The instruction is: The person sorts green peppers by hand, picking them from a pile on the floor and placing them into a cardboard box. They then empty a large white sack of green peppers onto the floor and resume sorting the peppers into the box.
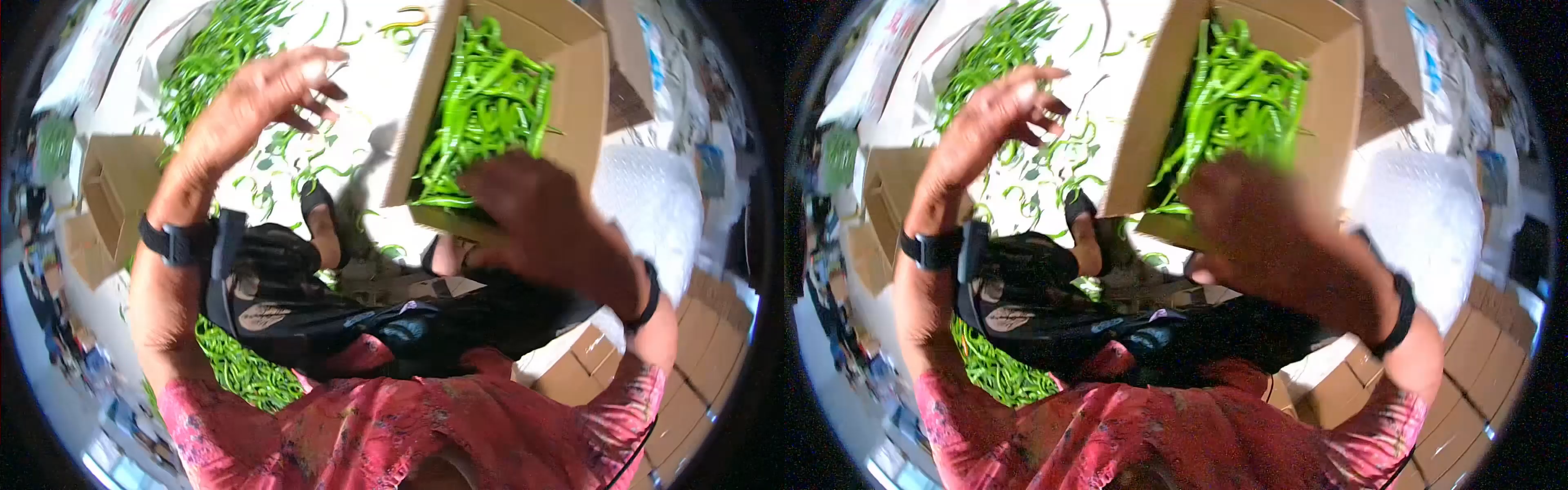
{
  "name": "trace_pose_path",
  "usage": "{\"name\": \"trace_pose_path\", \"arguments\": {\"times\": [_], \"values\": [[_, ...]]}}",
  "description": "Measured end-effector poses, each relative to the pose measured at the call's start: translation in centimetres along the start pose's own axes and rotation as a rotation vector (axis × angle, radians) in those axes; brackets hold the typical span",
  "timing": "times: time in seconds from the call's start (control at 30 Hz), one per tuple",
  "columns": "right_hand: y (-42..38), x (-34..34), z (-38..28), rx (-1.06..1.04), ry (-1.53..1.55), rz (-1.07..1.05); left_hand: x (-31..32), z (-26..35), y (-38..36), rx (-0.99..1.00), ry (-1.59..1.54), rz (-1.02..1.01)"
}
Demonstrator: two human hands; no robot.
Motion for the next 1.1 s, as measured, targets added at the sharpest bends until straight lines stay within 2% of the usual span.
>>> {"name": "trace_pose_path", "arguments": {"times": [0.03,0.1,0.17,0.27,0.33,0.4,0.43,0.47,0.5,0.6,0.67,0.73,0.8,0.83,0.9,0.93,1.0,1.07,1.1], "values": [[-0.9,2.3,-0.4,-0.034,0.006,-0.011,-1.6,0.0,-0.8,-0.001,0.046,0.086],[-2.2,6.5,0.3,0.169,-0.101,-0.308,-4.7,-0.2,-3.2,-0.036,0.174,0.133],[-1.8,4.4,0.4,0.370,-0.179,-0.235,-7.4,-2.1,-6.4,-0.096,0.175,0.137],[-2.9,2.9,1.3,0.459,-0.097,-0.275,-8.6,-9.3,-11.5,-0.308,0.255,0.088],[-4.2,2.9,0.3,0.465,-0.247,-0.061,-7.5,-17.6,-14.5,-0.309,0.295,0.066],[-5.8,5.1,-2.3,0.550,-0.102,0.183,-5.4,-25.8,-16.3,-0.326,0.307,0.068],[-5.5,5.1,-4.3,0.393,-0.109,0.169,-3.8,-28.6,-16.1,-0.371,0.284,0.100],[-4.8,5.1,-6.3,0.236,-0.115,0.157,-2.3,-30.9,-15.7,-0.276,0.384,0.188],[-4.4,5.9,-7.9,0.216,0.006,0.202,-1.1,-32.4,-15.0,-0.179,0.484,0.272],[-1.7,9.3,-10.5,0.155,0.245,0.237,0.5,-33.6,-11.2,-0.084,0.716,0.243],[0.6,12.6,-10.6,0.109,0.370,0.224,0.7,-35.2,-9.3,-0.012,0.760,0.311],[3.9,18.2,-9.1,0.386,0.698,-0.149,-0.1,-36.7,-6.9,0.039,0.815,0.369],[5.1,25.0,-6.8,0.556,0.746,-0.296,-1.3,-38.2,-4.9,-0.020,0.884,0.581],[5.6,27.6,-6.3,0.549,0.741,-0.297,-1.7,-39.1,-4.2,-0.021,0.885,0.590],[6.8,30.6,-5.6,0.577,0.631,-0.356,-2.5,-41.3,-3.0,-0.320,0.934,0.554],[7.4,31.3,-5.5,0.572,0.626,-0.361,-2.6,-42.4,-2.6,-0.388,0.905,0.544],[8.3,32.2,-6.2,0.547,0.828,-0.333,-2.9,-43.8,-2.6,-0.405,0.902,0.529],[9.5,32.6,-6.3,0.563,0.878,-0.343,-3.4,-44.3,-3.0,-0.420,0.903,0.510],[10.2,32.8,-6.2,0.574,0.930,-0.347,-4.1,-43.2,-3.5,-0.398,0.513,0.584]]}}
Point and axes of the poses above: each hand's wrist, its own y-axis towards the middle knuckle, its own x-axis out of the palm, z = x × y, the point moved 1 cm from there along y, towards the middle knuckle, and after that the axes turned 15 degrees about x, right-handed, at the moved point
